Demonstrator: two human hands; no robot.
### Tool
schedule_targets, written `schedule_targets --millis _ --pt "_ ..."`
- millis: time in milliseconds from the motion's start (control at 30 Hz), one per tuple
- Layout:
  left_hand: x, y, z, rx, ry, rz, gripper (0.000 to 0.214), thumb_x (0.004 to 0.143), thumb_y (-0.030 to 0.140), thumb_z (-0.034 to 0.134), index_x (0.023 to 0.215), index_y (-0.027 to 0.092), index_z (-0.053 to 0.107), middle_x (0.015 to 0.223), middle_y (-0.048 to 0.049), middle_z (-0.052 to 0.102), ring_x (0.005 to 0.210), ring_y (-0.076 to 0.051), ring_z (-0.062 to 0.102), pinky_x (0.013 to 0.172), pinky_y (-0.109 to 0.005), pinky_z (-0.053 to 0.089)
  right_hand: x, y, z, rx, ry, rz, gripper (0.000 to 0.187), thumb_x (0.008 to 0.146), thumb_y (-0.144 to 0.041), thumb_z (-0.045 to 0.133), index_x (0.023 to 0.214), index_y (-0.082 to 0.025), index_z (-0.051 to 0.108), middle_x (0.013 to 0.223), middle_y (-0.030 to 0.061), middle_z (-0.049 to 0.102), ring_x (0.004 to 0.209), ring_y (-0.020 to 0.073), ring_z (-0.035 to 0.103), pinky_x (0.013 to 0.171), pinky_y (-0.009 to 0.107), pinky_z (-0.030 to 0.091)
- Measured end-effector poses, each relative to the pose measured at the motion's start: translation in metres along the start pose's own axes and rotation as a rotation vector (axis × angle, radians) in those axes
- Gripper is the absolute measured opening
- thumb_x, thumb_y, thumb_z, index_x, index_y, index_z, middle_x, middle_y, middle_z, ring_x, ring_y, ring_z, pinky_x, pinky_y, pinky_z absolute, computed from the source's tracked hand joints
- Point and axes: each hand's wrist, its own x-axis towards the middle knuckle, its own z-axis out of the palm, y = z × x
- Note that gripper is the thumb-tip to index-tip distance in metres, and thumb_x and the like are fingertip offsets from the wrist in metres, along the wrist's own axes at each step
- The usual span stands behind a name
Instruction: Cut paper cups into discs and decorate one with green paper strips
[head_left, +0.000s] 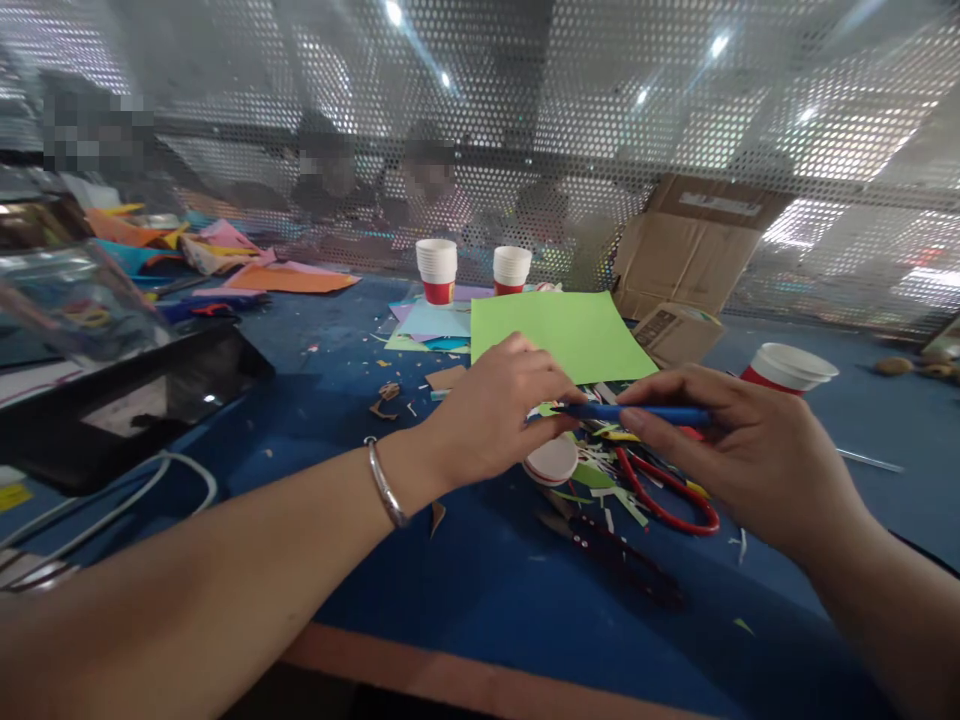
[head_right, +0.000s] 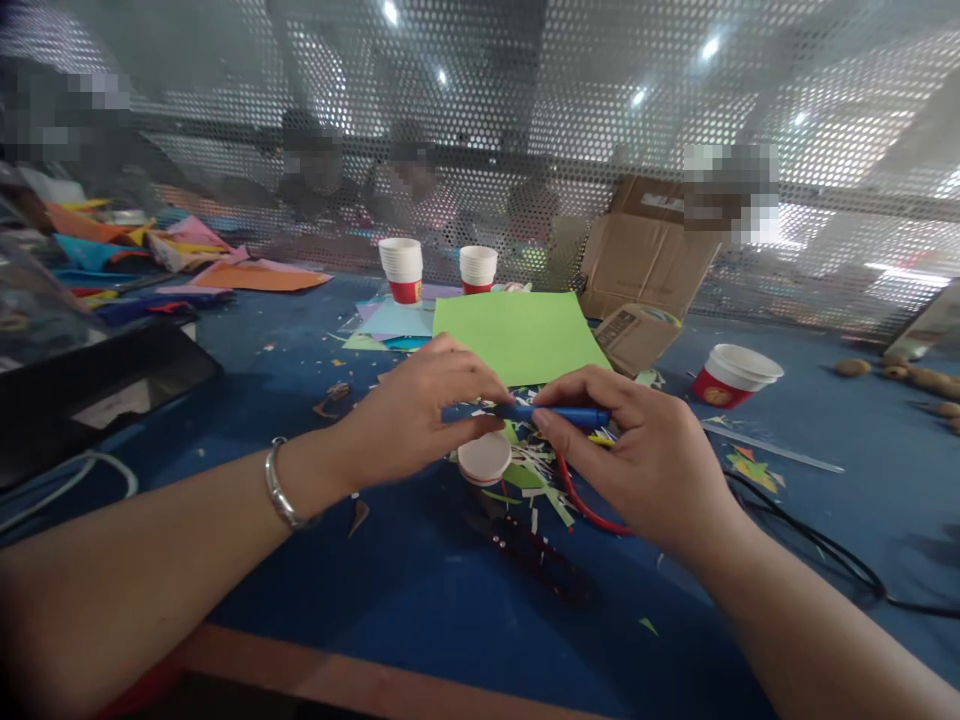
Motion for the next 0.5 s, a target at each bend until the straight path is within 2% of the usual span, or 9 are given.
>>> schedule_targets --millis 100,200,267,300,333,400,433,500 --pt "0.003 0.003 0.005 -0.016 0.021 0.022 0.018 0.098 0.034 0.060 0.104 0.021 0.071 0.101 -0.0034 0.075 0.098 -0.021 0.060 0.095 -0.038 0.043 -0.002 -0.007 0.002 0.076 0.024 0.047 0.022 0.086 -0.046 0.072 0.091 -0.025 0.075 0.078 0.0004 0.075 0.061 0.0173 0.066 0.054 0.029 0.049" --pt "0.001 0.001 0.000 -0.087 0.044 0.025 0.024 0.098 0.038 0.060 0.112 0.021 0.069 0.108 -0.0035 0.075 0.104 -0.021 0.061 0.099 -0.037 0.041 -0.003 -0.011 0.003 0.049 0.095 0.066 0.022 0.087 -0.046 0.071 0.088 -0.025 0.075 0.068 -0.0009 0.071 0.057 0.0165 0.062 0.050 0.028 0.043" --pt "-0.002 -0.003 -0.009 -0.157 0.033 -0.079 0.039 0.093 0.047 0.066 0.124 0.023 0.064 0.122 -0.0049 0.071 0.116 -0.023 0.059 0.102 -0.038 0.041 -0.004 -0.011 0.004 0.005 0.139 0.059 0.020 0.089 -0.044 0.070 0.087 -0.025 0.075 0.063 -0.0014 0.069 0.056 0.0160 0.061 0.050 0.028 0.042" --pt "-0.004 -0.007 -0.015 -0.210 0.017 -0.180 0.052 0.088 0.052 0.070 0.131 0.023 0.060 0.130 -0.0064 0.068 0.122 -0.025 0.057 0.102 -0.038 0.042 -0.004 -0.010 0.004 -0.003 0.149 0.059 0.020 0.089 -0.044 0.069 0.087 -0.025 0.075 0.063 -0.0013 0.069 0.055 0.0157 0.060 0.050 0.028 0.042" --pt "-0.007 -0.010 -0.020 -0.279 -0.045 -0.275 0.056 0.086 0.053 0.072 0.131 0.023 0.058 0.131 -0.0073 0.067 0.122 -0.025 0.058 0.098 -0.037 0.044 -0.004 -0.009 0.005 -0.003 0.149 0.061 0.021 0.090 -0.044 0.069 0.086 -0.025 0.075 0.064 -0.0011 0.069 0.054 0.0153 0.059 0.049 0.028 0.041" --pt "-0.011 -0.016 -0.025 -0.379 -0.286 -0.364 0.058 0.078 0.054 0.078 0.124 0.024 0.061 0.131 -0.0078 0.067 0.122 -0.026 0.061 0.099 -0.037 0.045 -0.004 -0.006 0.006 0.011 0.127 0.062 0.021 0.089 -0.045 0.069 0.085 -0.025 0.075 0.065 -0.0008 0.070 0.053 0.0146 0.059 0.048 0.027 0.041" --pt "-0.012 -0.018 -0.025 -0.397 -0.354 -0.370 0.063 0.074 0.053 0.081 0.126 0.025 0.059 0.133 -0.0080 0.066 0.123 -0.027 0.060 0.100 -0.038 0.045 -0.005 -0.005 0.007 0.022 0.118 0.060 0.021 0.088 -0.045 0.070 0.084 -0.025 0.075 0.065 -0.0008 0.070 0.053 0.0142 0.059 0.047 0.026 0.040" --pt "-0.014 -0.019 -0.020 -0.405 -0.397 -0.350 0.077 0.069 0.051 0.085 0.134 0.025 0.053 0.135 -0.0092 0.065 0.126 -0.030 0.059 0.101 -0.040 0.044 -0.005 -0.003 0.009 0.051 0.096 0.050 0.020 0.088 -0.044 0.071 0.084 -0.024 0.075 0.063 -0.0013 0.069 0.051 0.0131 0.058 0.044 0.025 0.037"
